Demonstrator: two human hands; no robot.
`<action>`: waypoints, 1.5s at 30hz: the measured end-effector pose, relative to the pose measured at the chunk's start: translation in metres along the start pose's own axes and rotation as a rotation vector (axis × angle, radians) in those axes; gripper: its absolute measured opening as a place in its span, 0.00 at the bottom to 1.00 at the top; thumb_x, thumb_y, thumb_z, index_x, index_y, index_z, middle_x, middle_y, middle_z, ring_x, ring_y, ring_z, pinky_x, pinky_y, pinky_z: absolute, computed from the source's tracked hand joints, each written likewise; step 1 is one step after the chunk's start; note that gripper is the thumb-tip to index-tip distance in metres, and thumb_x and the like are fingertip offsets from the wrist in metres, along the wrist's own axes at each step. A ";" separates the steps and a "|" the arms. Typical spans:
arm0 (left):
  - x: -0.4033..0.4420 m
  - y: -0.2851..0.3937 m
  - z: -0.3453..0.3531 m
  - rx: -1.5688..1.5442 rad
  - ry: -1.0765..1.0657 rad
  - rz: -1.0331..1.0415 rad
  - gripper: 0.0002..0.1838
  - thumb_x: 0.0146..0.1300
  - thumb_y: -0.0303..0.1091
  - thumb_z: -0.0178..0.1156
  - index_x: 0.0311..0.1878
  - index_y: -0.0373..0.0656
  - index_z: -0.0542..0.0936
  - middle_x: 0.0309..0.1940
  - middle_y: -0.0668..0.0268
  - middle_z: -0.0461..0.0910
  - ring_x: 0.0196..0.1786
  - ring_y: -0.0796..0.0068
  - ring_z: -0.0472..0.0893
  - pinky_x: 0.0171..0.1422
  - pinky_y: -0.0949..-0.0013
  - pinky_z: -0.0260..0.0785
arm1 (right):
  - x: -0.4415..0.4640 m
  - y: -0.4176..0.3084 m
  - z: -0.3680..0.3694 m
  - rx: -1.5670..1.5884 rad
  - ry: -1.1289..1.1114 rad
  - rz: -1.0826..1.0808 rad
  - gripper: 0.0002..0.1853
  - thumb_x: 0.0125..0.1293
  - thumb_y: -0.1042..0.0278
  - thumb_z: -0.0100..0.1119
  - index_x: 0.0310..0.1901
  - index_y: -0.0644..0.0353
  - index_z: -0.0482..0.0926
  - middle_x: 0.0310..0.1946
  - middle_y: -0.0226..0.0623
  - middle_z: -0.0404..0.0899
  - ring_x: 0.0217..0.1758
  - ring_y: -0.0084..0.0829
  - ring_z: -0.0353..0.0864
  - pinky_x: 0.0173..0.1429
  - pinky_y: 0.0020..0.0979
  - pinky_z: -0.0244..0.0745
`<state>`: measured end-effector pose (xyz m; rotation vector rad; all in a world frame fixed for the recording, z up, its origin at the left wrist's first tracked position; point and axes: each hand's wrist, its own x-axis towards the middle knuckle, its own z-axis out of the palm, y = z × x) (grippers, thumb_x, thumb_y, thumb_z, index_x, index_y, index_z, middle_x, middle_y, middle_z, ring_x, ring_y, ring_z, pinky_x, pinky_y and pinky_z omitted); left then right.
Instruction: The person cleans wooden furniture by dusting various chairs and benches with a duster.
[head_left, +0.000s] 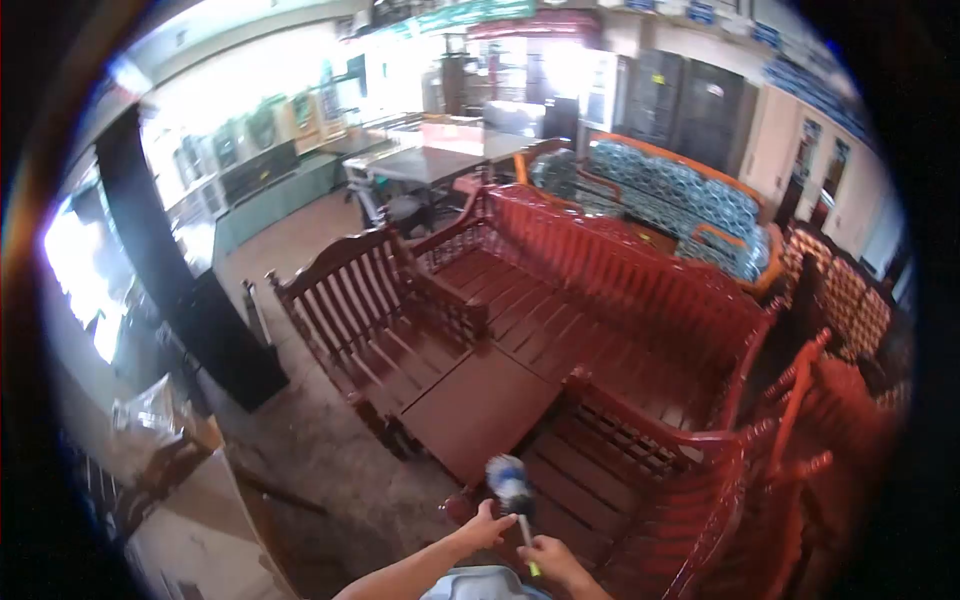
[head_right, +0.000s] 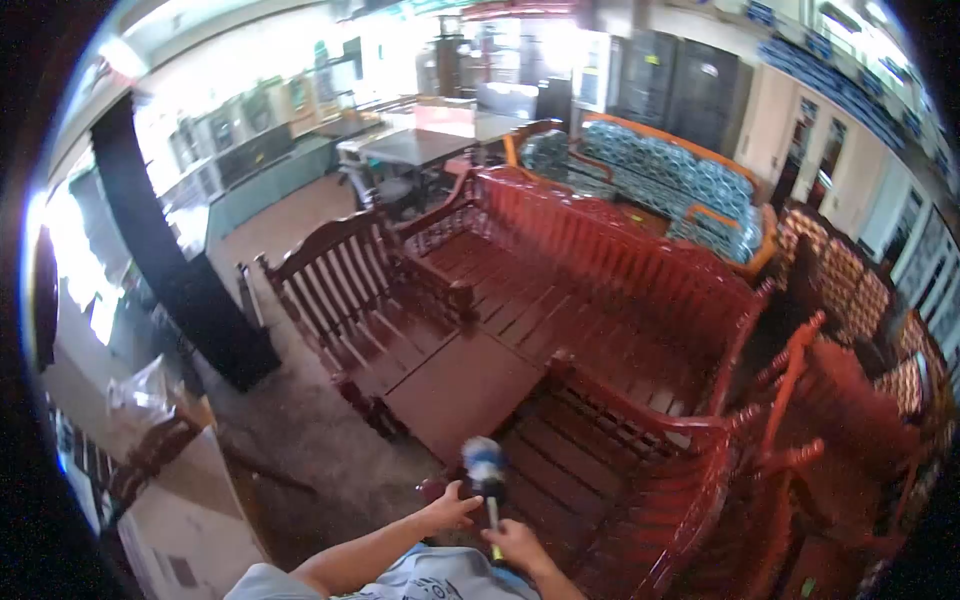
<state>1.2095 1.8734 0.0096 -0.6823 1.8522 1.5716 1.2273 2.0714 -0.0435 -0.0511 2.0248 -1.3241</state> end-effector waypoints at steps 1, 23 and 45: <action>-0.002 -0.010 -0.009 -0.195 0.081 0.048 0.37 0.64 0.36 0.59 0.69 0.41 0.49 0.44 0.52 0.76 0.37 0.63 0.82 0.38 0.61 0.76 | -0.014 -0.045 0.010 -0.065 -0.102 -0.105 0.23 0.62 0.46 0.60 0.38 0.64 0.80 0.29 0.41 0.80 0.35 0.28 0.79 0.42 0.31 0.73; -0.148 -0.185 -0.384 -1.384 0.743 0.314 0.20 0.45 0.17 0.47 0.46 0.37 0.69 0.33 0.56 0.77 0.30 0.66 0.77 0.36 0.64 0.72 | -0.021 -0.510 0.322 -0.009 -0.336 -2.089 0.13 0.57 0.79 0.58 0.44 0.66 0.70 0.34 0.41 0.79 0.29 0.32 0.78 0.32 0.30 0.76; -0.038 -0.093 -0.751 -1.357 0.913 0.313 0.21 0.50 0.18 0.49 0.51 0.36 0.69 0.37 0.56 0.79 0.35 0.65 0.81 0.45 0.63 0.77 | 0.320 -0.761 0.393 -0.307 -0.009 -1.947 0.14 0.62 0.75 0.51 0.50 0.58 0.65 0.36 0.38 0.72 0.25 0.35 0.72 0.30 0.37 0.68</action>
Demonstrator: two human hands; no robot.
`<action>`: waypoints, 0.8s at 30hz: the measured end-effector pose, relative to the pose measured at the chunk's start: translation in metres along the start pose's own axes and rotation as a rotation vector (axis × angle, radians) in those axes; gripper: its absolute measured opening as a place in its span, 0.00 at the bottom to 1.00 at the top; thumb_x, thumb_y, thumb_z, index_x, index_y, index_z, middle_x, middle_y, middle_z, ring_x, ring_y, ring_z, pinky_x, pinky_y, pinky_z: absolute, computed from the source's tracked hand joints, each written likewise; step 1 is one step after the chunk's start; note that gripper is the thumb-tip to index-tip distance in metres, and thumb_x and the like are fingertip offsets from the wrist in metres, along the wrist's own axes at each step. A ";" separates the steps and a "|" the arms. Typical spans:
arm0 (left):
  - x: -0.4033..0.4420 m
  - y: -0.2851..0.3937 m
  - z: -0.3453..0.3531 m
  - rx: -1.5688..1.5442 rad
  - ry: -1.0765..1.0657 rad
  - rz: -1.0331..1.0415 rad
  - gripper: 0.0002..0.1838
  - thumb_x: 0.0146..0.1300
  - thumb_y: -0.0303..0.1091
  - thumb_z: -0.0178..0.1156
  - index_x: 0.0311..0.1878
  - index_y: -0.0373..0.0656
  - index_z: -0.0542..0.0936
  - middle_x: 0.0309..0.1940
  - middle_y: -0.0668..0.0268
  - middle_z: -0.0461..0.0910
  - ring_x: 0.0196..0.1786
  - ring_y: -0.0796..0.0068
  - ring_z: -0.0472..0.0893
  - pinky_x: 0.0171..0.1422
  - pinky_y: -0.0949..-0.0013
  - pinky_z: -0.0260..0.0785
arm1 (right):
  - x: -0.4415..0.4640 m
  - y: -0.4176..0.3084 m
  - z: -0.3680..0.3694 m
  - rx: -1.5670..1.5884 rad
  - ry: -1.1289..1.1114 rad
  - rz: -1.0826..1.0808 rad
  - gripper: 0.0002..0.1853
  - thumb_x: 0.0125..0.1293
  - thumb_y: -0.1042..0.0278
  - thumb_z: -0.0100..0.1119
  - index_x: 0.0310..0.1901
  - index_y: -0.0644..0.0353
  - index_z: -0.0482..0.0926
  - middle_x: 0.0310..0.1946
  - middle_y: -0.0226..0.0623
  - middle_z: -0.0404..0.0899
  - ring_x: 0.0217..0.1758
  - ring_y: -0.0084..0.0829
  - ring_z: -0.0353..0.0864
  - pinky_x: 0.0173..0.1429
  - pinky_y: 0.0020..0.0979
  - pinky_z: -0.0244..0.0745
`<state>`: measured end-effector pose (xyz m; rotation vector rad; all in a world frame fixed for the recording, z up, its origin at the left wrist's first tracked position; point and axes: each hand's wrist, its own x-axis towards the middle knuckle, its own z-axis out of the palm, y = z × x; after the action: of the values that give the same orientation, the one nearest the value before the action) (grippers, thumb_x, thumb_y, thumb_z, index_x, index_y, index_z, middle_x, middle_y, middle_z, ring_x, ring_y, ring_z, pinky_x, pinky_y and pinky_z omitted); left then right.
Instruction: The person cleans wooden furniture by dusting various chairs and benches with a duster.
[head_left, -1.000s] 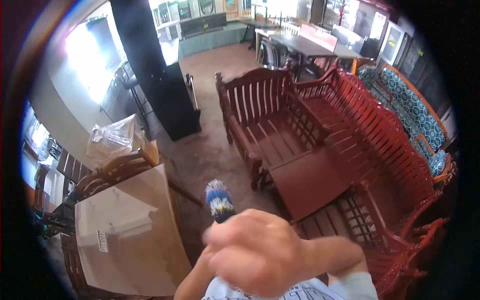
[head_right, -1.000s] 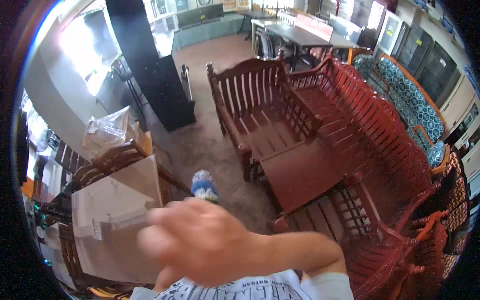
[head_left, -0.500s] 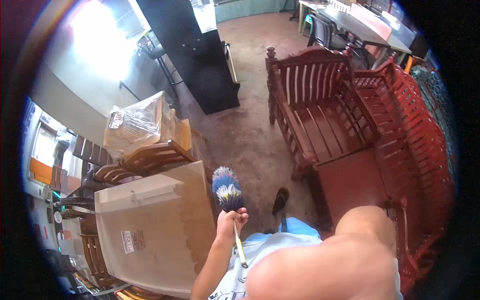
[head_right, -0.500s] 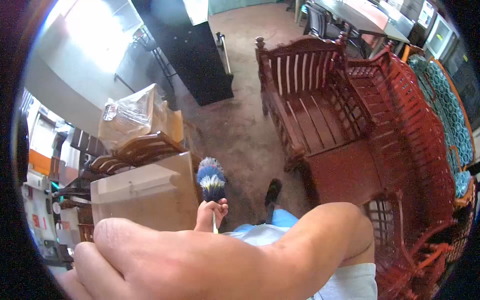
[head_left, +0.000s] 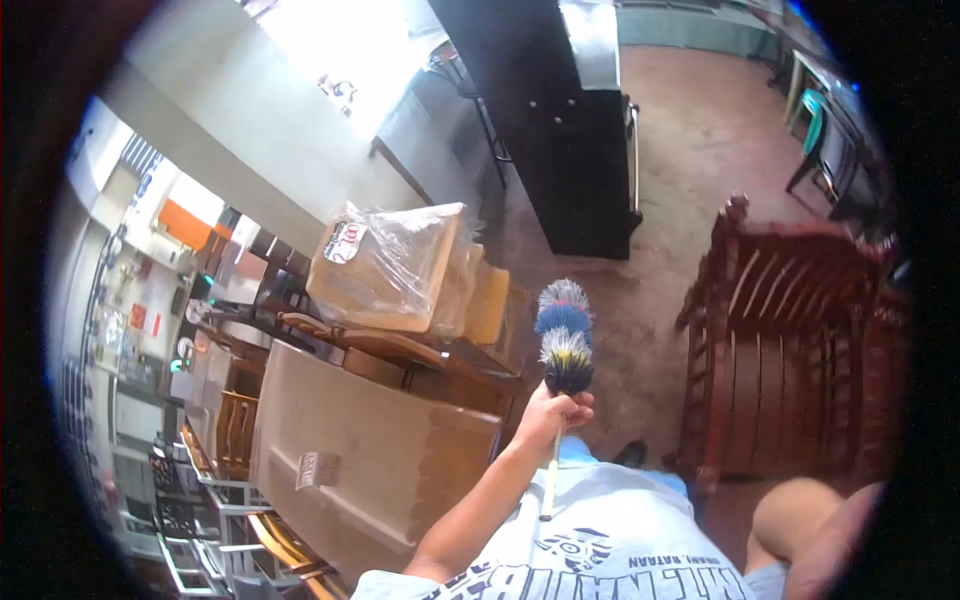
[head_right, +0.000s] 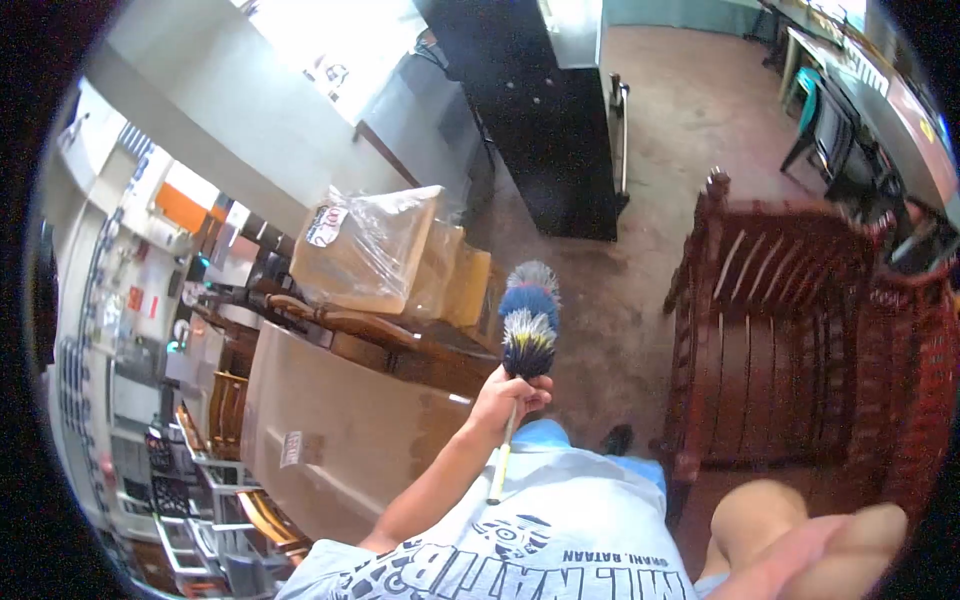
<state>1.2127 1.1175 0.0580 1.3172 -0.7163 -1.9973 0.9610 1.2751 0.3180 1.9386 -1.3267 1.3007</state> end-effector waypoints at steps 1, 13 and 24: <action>0.014 0.009 0.007 -0.004 0.010 0.008 0.21 0.50 0.18 0.49 0.51 0.35 0.69 0.37 0.56 0.79 0.35 0.65 0.81 0.45 0.62 0.77 | 0.009 0.020 0.009 0.072 -0.093 0.065 0.11 0.61 0.74 0.53 0.44 0.59 0.66 0.30 0.37 0.69 0.24 0.34 0.70 0.28 0.35 0.64; 0.266 0.127 0.085 -0.041 -0.099 -0.168 0.11 0.48 0.19 0.50 0.37 0.32 0.70 0.35 0.51 0.77 0.29 0.62 0.78 0.38 0.60 0.74 | -0.054 0.276 0.305 -0.058 -0.381 0.725 0.10 0.62 0.70 0.56 0.39 0.61 0.65 0.24 0.46 0.76 0.27 0.52 0.78 0.31 0.47 0.73; 0.488 0.221 0.215 0.201 -0.480 -0.495 0.15 0.49 0.17 0.48 0.44 0.29 0.69 0.35 0.54 0.77 0.31 0.65 0.79 0.38 0.63 0.74 | -0.077 0.339 0.357 -0.023 -0.560 1.093 0.06 0.61 0.68 0.53 0.38 0.59 0.75 0.34 0.47 0.77 0.36 0.53 0.78 0.40 0.48 0.75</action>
<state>0.9121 0.6272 0.0084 1.2171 -0.8871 -2.7576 0.8110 0.8876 0.0427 1.5951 -2.9067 1.1061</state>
